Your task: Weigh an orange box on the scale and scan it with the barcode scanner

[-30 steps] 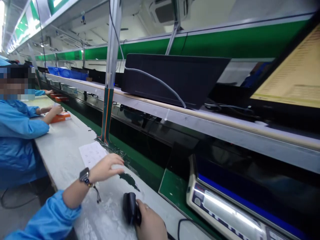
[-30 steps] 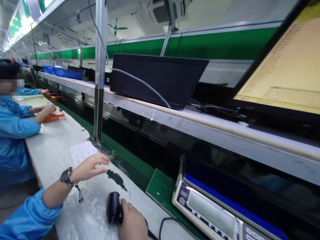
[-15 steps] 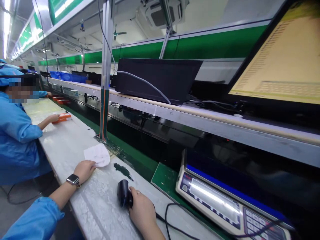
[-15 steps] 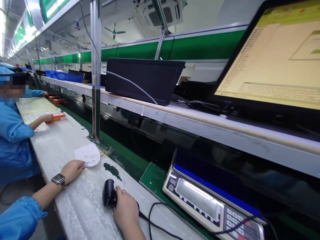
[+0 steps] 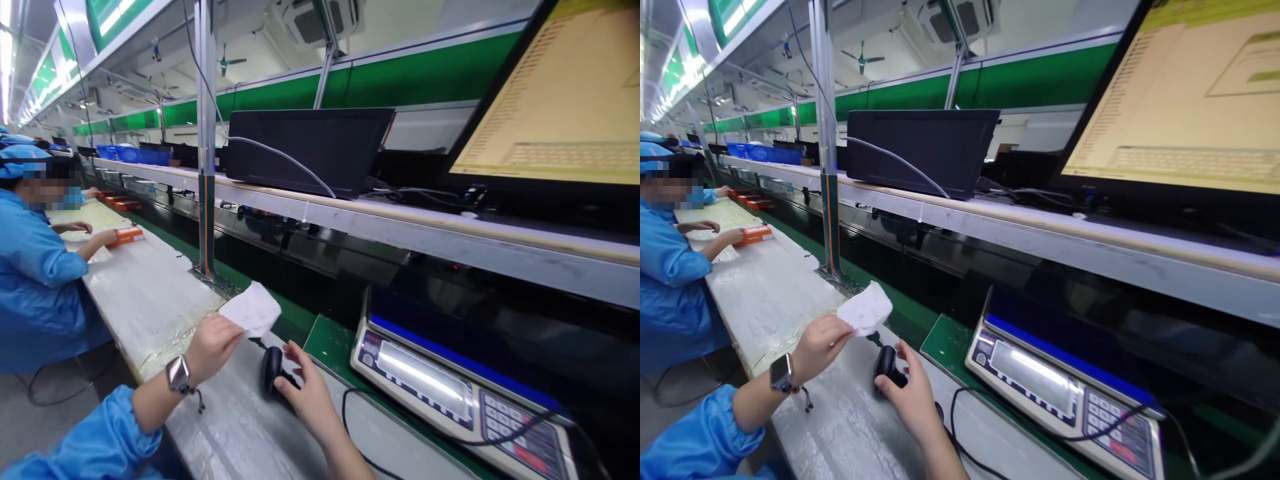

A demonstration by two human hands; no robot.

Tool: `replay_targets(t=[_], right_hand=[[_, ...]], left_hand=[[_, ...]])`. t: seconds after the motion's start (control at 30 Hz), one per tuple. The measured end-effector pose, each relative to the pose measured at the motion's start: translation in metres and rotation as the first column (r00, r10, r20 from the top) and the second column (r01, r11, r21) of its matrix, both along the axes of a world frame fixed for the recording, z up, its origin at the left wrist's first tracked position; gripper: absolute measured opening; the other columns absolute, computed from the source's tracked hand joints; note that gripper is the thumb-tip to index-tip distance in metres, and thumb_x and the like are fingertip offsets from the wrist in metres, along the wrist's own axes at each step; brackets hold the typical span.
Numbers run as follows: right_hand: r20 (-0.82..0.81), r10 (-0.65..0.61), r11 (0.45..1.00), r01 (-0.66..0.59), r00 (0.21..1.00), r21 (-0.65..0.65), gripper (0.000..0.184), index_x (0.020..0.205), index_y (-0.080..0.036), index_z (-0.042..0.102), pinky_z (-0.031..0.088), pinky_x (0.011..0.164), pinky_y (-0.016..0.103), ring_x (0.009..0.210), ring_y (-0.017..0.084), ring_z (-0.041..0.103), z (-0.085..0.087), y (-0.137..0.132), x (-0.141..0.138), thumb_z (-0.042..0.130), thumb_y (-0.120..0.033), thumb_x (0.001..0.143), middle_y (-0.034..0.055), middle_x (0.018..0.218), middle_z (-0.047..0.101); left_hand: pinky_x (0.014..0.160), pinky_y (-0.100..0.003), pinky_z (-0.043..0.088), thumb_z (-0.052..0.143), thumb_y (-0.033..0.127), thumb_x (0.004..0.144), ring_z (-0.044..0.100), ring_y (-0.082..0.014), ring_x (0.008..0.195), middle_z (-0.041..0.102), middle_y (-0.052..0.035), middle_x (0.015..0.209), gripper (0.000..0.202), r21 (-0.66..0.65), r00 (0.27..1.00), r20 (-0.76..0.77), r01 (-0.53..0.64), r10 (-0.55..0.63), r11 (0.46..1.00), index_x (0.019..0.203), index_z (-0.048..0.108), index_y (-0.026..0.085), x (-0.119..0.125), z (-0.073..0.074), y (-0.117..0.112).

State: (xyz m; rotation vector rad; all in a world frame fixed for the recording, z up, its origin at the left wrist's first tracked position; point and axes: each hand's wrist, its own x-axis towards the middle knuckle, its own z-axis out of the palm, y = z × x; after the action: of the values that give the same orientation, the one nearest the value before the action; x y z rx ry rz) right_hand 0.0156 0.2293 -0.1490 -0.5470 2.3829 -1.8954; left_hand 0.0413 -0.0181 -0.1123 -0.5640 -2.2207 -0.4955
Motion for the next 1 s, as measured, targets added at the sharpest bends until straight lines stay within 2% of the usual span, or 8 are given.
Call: replay_targets(t=[0.1,0.23,0.33,0.43,0.53,0.6,0.73,1.0], right_hand=[[0.127,0.073,0.907,-0.013,0.989,-0.422,0.084,0.129,-0.018,0.049,0.05,0.094,0.042,0.115,0.033,0.057,0.005,-0.013,0.011,0.08,-0.062,0.064,0.0172,0.131,0.055],[0.332,-0.011,0.787,0.213,0.943,-0.579,0.068,0.109,-0.018,0.053,0.051,0.083,0.032,0.097,0.025,0.064,0.015,-0.012,0.009,0.085,-0.057,0.062,0.0115,0.104,0.067],[0.425,-0.104,0.769,0.344,0.899,-0.539,0.067,0.101,-0.017,0.056,0.049,0.074,0.027,0.086,0.022,0.064,0.014,0.001,-0.005,0.086,-0.05,0.052,0.0055,0.085,0.067],[0.453,-0.268,0.75,0.479,0.85,-0.455,0.063,0.098,-0.019,0.059,0.047,0.066,0.025,0.085,0.022,0.063,0.007,0.013,-0.02,0.081,-0.046,0.046,0.0028,0.085,0.065],[0.383,-0.385,0.752,0.526,0.84,-0.397,0.06,0.096,-0.02,0.06,0.049,0.073,0.029,0.091,0.024,0.062,-0.007,0.018,-0.032,0.075,-0.046,0.045,0.0041,0.089,0.065],[0.327,-0.417,0.778,0.519,0.848,-0.354,0.058,0.095,-0.02,0.06,0.05,0.081,0.033,0.094,0.026,0.061,-0.018,0.018,-0.038,0.072,-0.049,0.046,0.0062,0.093,0.065],[0.25,-0.407,0.846,0.466,0.878,-0.258,0.058,0.096,-0.019,0.061,0.049,0.089,0.04,0.094,0.027,0.061,-0.037,0.015,-0.044,0.067,-0.054,0.05,0.0095,0.1,0.065],[0.127,-0.367,0.908,0.384,0.922,-0.167,0.055,0.094,-0.017,0.064,0.053,0.077,0.04,0.091,0.029,0.062,-0.037,0.014,-0.038,0.065,-0.059,0.059,0.0133,0.101,0.066]], left_hand=[[0.09,-0.035,0.047,0.051,0.015,0.095,0.066,-0.0164,0.087,0.073,-0.0013,0.092,0.017,-0.123,0.975,-0.174,0.12,-0.14,0.985,0.1,0.066,0.021,0.003,0.016,0.04],[0.103,-0.038,0.043,0.049,0.014,0.095,0.067,-0.0181,0.096,0.074,-0.0014,0.102,0.021,-0.139,0.964,-0.113,0.226,-0.242,0.964,0.104,0.067,0.023,-0.001,0.009,0.076],[0.107,-0.039,0.043,0.049,0.019,0.094,0.066,-0.0183,0.1,0.073,-0.0014,0.105,0.021,-0.044,0.97,0.05,0.24,-0.237,0.97,0.1,0.069,0.024,-0.017,-0.01,0.083],[0.11,-0.044,0.041,0.046,0.022,0.093,0.061,-0.0235,0.113,0.069,-0.0088,0.11,0.026,0.055,0.974,0.223,-0.047,0.034,0.997,0.103,0.069,0.021,-0.044,-0.026,0.066],[0.114,-0.06,0.03,0.04,0.028,0.096,0.047,-0.0344,0.131,0.058,-0.02,0.13,0.038,0.044,0.838,0.443,-0.374,0.318,0.926,0.122,0.062,0.014,-0.072,-0.037,0.033],[0.112,-0.069,0.025,0.055,0.045,0.089,0.036,-0.0438,0.137,0.047,-0.0262,0.141,0.055,-0.044,0.72,0.572,-0.451,0.393,0.891,0.13,0.057,0.009,-0.083,-0.045,0.015],[0.113,-0.07,0.019,0.072,0.066,0.068,0.024,-0.0457,0.143,0.034,-0.0219,0.153,0.084,-0.2,0.574,0.711,-0.388,0.406,0.9,0.133,0.056,0.015,-0.086,-0.055,0.008],[0.095,-0.05,0.045,0.075,0.058,0.068,0.048,-0.0414,0.119,0.052,-0.0235,0.127,0.073,-0.222,0.56,0.721,-0.372,0.408,0.901,0.124,0.06,0.013,-0.072,-0.04,0.02]])
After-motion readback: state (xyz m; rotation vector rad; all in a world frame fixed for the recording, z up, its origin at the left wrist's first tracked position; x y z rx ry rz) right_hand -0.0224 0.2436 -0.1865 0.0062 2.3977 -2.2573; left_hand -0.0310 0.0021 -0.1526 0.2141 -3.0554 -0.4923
